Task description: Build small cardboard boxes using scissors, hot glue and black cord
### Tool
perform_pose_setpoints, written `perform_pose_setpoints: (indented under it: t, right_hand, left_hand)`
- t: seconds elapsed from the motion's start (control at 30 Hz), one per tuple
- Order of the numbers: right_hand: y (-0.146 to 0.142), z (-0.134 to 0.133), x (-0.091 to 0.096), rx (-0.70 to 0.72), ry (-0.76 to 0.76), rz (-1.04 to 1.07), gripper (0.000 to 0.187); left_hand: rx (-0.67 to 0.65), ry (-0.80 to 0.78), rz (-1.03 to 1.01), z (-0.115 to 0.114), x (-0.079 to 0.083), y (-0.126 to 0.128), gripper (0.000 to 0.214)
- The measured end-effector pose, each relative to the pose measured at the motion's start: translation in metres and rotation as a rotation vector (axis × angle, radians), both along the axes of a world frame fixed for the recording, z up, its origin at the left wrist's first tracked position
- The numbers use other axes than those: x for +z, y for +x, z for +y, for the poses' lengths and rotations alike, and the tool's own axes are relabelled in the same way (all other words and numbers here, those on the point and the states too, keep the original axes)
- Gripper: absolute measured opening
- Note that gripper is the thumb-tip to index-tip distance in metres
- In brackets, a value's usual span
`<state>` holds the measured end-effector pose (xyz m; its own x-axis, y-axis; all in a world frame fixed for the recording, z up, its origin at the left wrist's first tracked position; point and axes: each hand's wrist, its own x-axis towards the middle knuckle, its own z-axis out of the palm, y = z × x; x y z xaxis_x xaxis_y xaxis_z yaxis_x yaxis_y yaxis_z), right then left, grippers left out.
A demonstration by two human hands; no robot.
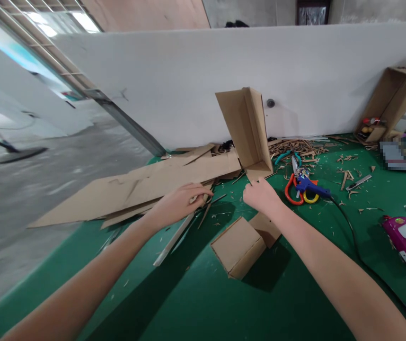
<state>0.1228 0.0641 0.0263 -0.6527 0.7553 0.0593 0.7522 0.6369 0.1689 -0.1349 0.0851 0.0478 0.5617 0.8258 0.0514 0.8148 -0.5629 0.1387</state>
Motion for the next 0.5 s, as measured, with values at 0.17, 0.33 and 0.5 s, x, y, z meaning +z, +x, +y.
perform_pose_setpoints:
  t: [0.17,0.33,0.5]
  right_hand:
    - [-0.010,0.004,0.006,0.053,-0.007,-0.093,0.032]
    - [-0.012,0.009,0.011,0.088,-0.003,-0.134,0.029]
    - [0.003,0.007,0.014,0.099,0.059,-0.099,0.026]
  left_hand:
    - [0.070,-0.022,0.038,-0.006,0.005,0.009,0.029]
    - [0.050,-0.065,0.156,-0.020,0.000,0.024,0.029]
    - [-0.056,0.101,0.073,-0.021,-0.012,0.039,0.035]
